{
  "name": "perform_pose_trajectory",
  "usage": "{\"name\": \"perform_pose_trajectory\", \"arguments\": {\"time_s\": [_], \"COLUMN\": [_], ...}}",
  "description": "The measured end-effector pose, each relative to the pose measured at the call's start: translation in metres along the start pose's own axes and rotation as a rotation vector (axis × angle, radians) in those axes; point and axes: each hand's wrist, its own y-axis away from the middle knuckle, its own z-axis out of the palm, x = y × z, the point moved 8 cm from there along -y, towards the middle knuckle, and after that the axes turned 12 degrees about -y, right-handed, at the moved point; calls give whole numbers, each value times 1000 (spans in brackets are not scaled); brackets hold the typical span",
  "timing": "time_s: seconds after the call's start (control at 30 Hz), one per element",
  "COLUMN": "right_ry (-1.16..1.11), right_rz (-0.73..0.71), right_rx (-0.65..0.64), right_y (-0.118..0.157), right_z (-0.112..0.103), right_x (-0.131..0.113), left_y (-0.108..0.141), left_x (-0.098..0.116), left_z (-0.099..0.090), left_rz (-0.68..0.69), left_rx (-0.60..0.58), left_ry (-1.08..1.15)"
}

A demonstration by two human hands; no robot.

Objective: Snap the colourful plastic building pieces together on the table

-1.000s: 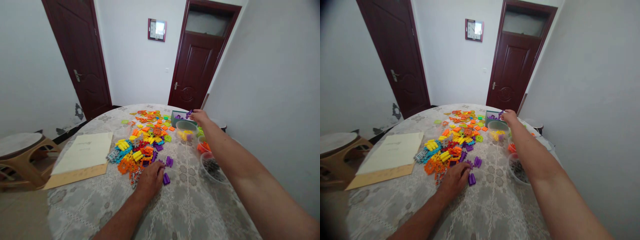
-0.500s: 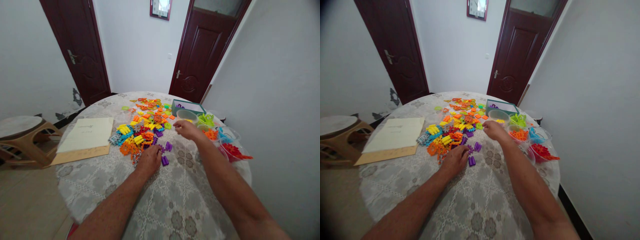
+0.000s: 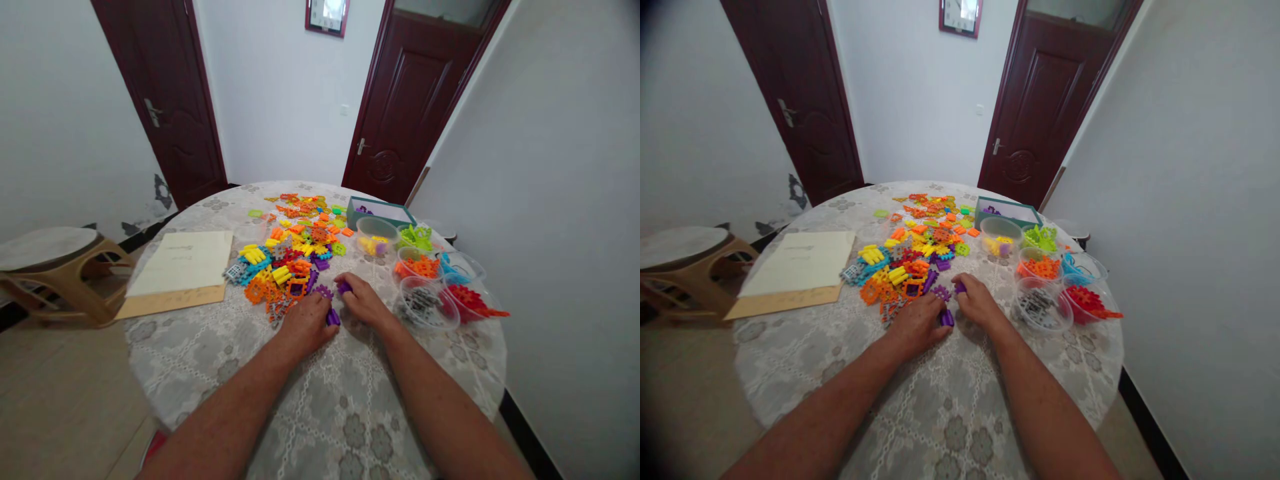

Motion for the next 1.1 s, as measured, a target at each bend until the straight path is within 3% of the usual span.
{"name": "perform_pose_trajectory", "arguments": {"time_s": [0.1,0.23,0.4,0.6,0.83,1.1], "right_ry": [77,201,190,192,184,-136], "right_rz": [-65,-13,0,-50,42,83], "right_rx": [13,-62,-140,-242,-229,-23], "right_y": [-2,-9,-11,-9,-8,4], "right_z": [13,32,30,31,28,11], "right_x": [-10,-11,-9,-10,-5,2], "left_y": [-1,-2,-3,-6,-5,-4], "left_x": [-2,-14,-17,-22,-29,-34], "left_z": [-3,-8,-9,-4,2,-7], "left_rz": [-17,-134,-164,-138,-146,-261], "left_rx": [-6,-22,-53,3,30,71], "left_ry": [-16,-22,-18,68,93,197]}}
